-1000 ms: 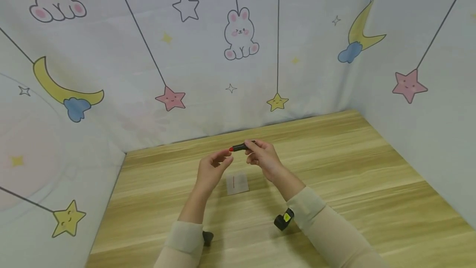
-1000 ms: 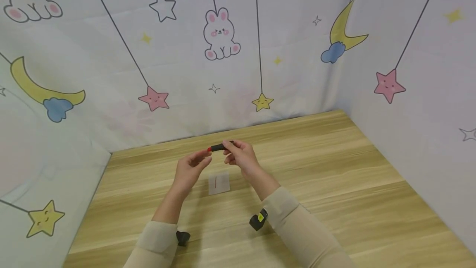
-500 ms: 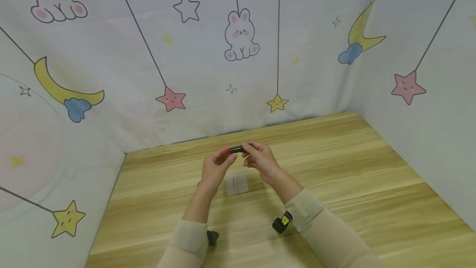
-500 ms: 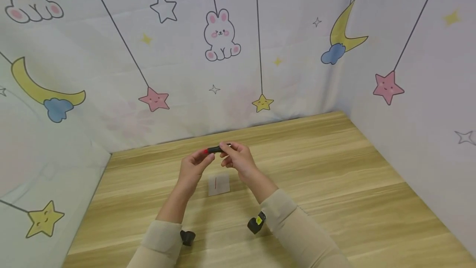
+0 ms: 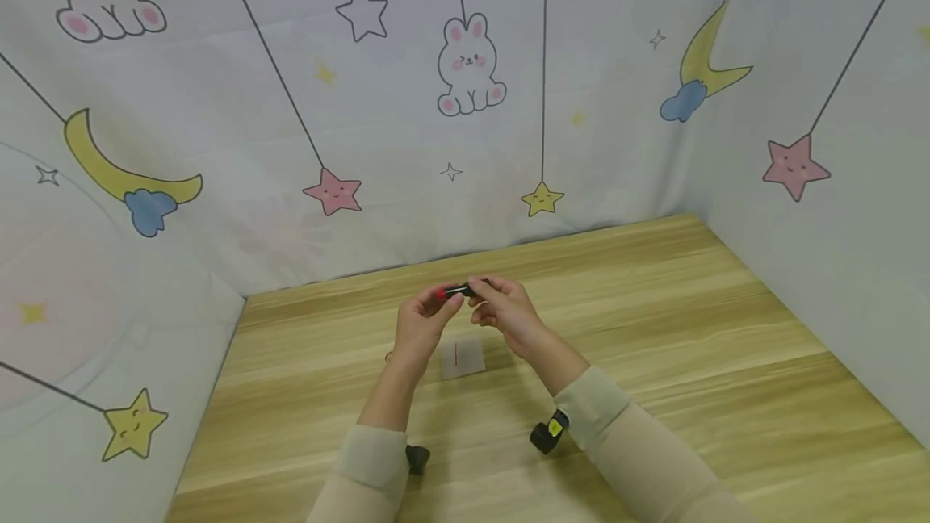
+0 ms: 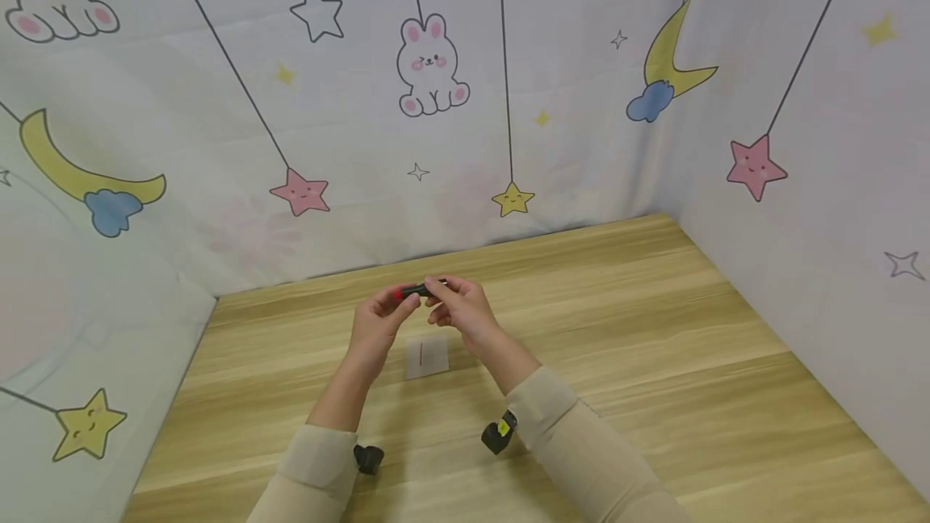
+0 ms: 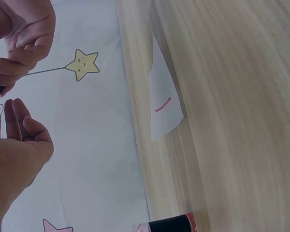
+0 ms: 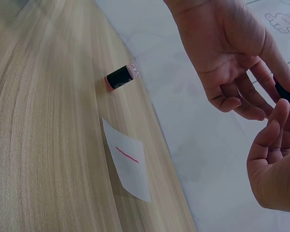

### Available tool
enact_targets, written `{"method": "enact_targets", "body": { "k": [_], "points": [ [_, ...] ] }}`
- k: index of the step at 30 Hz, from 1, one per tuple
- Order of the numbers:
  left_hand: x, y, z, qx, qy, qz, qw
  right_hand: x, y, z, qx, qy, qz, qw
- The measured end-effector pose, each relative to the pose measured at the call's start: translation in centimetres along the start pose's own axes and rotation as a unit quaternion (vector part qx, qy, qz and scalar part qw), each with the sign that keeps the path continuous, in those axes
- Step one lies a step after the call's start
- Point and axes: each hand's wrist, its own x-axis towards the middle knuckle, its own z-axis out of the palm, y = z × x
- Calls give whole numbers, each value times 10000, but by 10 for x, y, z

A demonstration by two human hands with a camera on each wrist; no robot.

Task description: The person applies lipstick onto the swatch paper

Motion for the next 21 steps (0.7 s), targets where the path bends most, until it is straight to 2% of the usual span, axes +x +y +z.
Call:
{"method": "enact_targets", "body": {
  "k": [10, 21],
  "points": [
    [0, 4, 1, -65, 144, 55, 9999, 0, 0, 3, 38, -123, -42, 9999],
    [-2, 7, 0, -50, 96, 59, 9999, -1, -1, 3, 33, -171, 75, 9998]
  ]
}}
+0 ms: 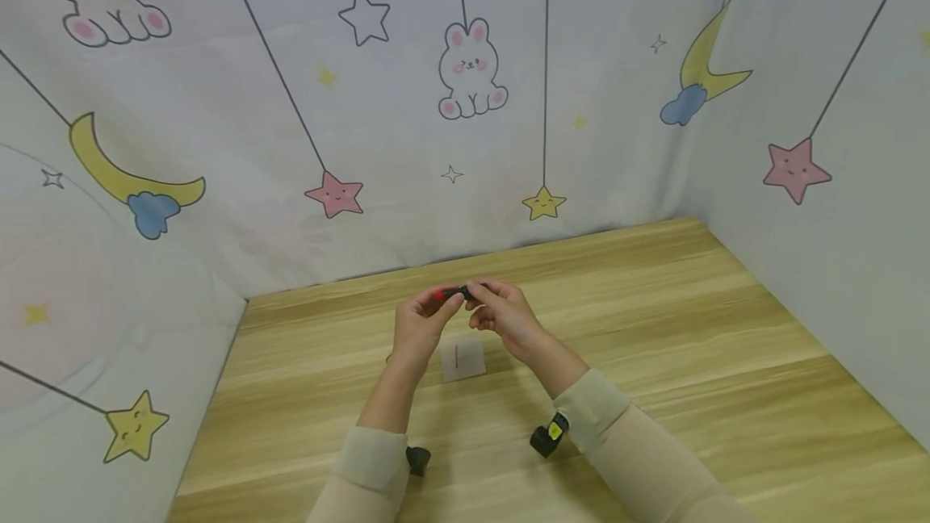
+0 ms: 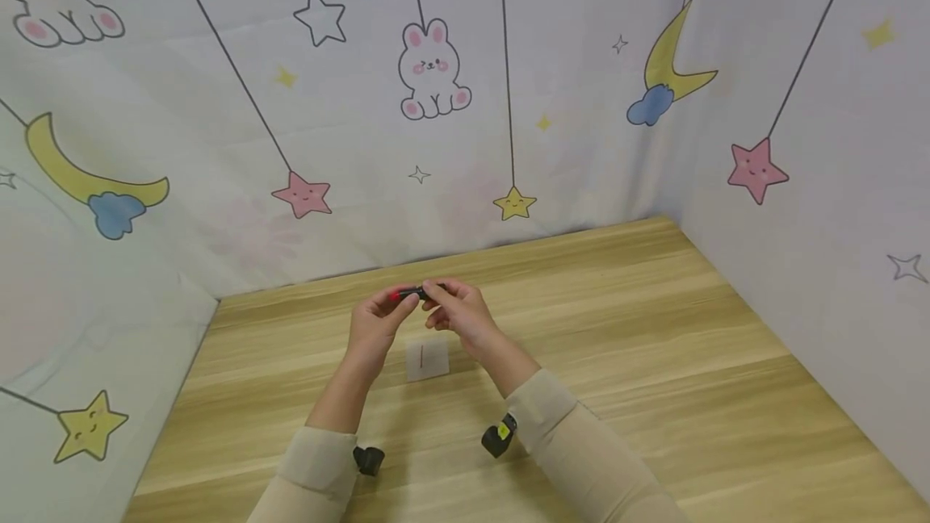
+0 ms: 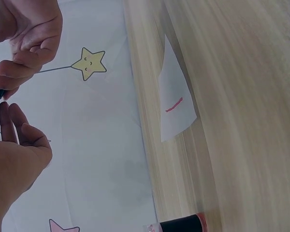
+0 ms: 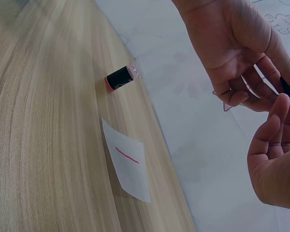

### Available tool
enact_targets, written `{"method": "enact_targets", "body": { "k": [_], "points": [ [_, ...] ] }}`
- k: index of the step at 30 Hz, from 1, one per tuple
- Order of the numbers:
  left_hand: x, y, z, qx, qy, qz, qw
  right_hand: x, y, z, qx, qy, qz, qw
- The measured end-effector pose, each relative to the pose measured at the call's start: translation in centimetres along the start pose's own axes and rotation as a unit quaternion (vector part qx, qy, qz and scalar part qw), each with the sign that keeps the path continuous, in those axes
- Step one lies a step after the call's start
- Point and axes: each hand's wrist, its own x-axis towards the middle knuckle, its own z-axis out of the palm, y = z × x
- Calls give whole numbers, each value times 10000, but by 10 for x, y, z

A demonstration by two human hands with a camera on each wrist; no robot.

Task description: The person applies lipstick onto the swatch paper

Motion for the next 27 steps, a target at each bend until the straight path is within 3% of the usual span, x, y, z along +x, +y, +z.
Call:
{"method": "enact_targets", "body": {
  "k": [27],
  "points": [
    [-2, 1, -2, 10, 185, 150, 9997, 1, 7, -2, -82, -378, -222, 9990]
  ]
}}
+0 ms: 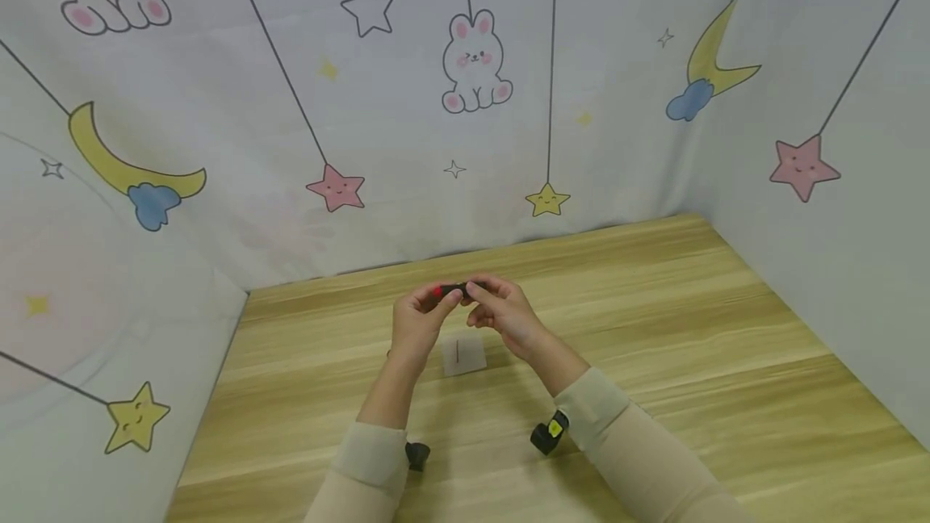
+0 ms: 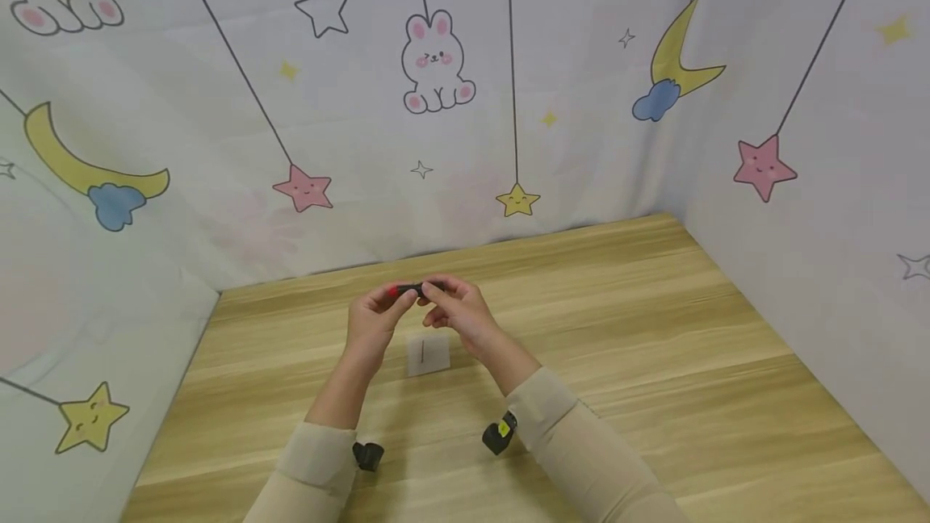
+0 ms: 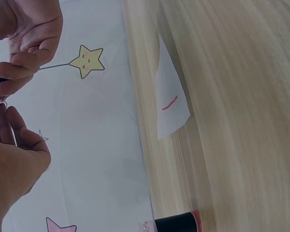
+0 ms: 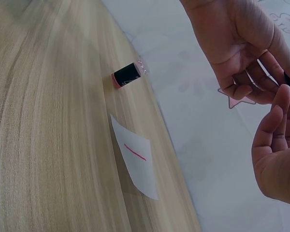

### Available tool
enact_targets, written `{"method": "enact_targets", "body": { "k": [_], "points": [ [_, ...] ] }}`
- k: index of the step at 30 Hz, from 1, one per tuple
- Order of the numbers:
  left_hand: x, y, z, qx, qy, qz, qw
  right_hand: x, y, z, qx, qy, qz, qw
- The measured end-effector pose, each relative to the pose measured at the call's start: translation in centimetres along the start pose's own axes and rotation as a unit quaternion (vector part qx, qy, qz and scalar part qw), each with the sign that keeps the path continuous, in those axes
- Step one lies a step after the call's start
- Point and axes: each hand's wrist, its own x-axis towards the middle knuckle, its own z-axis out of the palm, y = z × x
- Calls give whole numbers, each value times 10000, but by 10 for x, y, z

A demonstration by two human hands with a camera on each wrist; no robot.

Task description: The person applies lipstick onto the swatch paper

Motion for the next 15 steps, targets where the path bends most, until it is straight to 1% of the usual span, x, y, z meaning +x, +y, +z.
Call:
{"method": "enact_targets", "body": {
  "k": [7, 15],
  "points": [
    [0, -1, 0, -6, 73, 47, 10000, 1, 1, 0, -65, -3, -70, 10000],
    [0, 0, -1, -45, 32, 100, 9999, 0, 0, 1, -117, 18, -79, 9999]
  ]
}}
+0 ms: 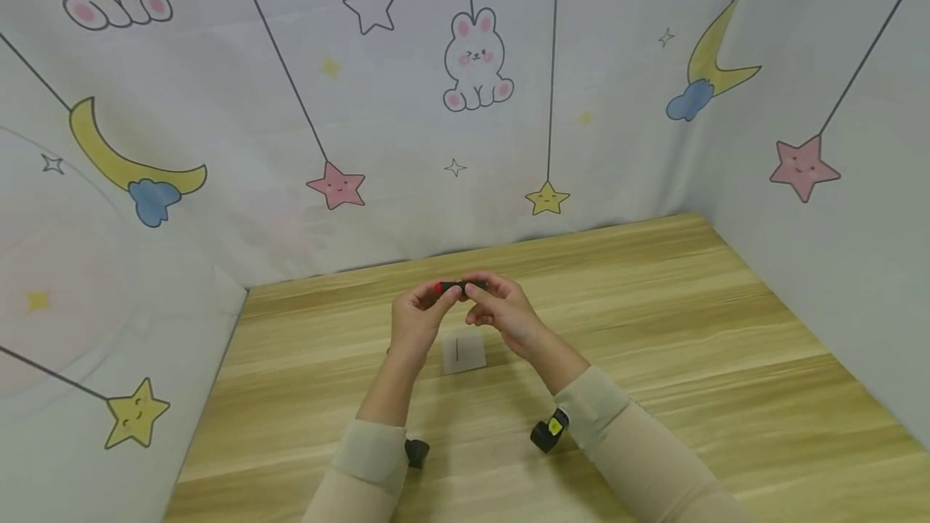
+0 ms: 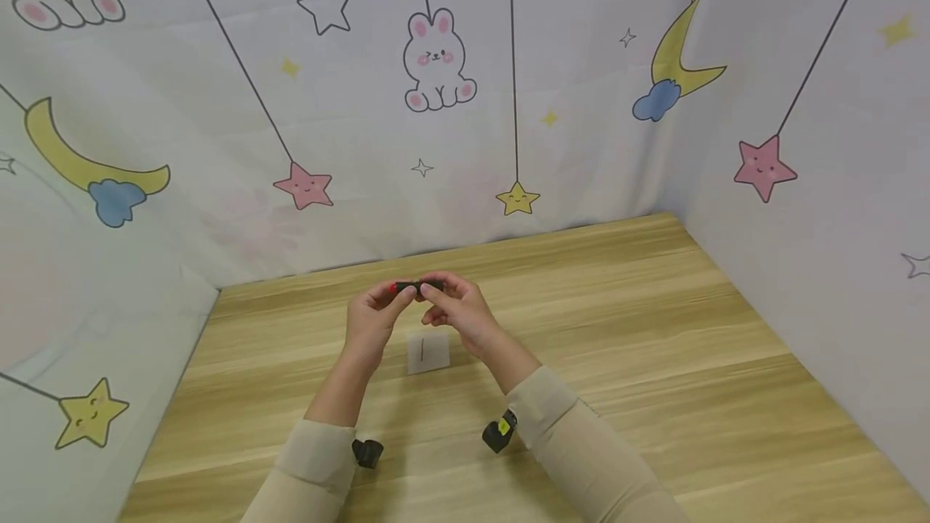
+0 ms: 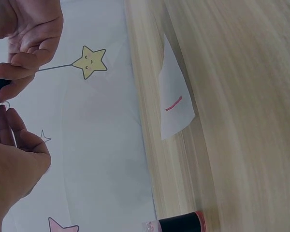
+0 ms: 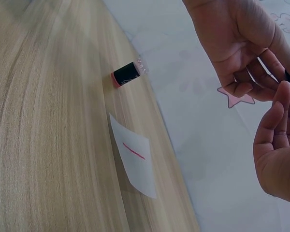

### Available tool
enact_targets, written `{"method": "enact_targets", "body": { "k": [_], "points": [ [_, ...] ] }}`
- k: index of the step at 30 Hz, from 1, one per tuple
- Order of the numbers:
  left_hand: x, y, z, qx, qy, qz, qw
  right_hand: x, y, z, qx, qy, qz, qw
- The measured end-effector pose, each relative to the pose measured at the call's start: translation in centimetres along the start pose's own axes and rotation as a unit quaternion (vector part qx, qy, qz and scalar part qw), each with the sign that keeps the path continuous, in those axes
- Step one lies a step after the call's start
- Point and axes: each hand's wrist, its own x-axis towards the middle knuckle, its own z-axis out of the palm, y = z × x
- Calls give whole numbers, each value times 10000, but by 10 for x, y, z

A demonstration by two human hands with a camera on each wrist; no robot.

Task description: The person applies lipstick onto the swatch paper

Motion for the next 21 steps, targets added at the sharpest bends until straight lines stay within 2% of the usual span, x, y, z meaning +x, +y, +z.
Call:
{"method": "enact_targets", "body": {
  "k": [21],
  "points": [
    [1, 1, 1, -80, 278, -140, 9995, -1, -2, 0, -230, -99, -59, 9997]
  ]
}}
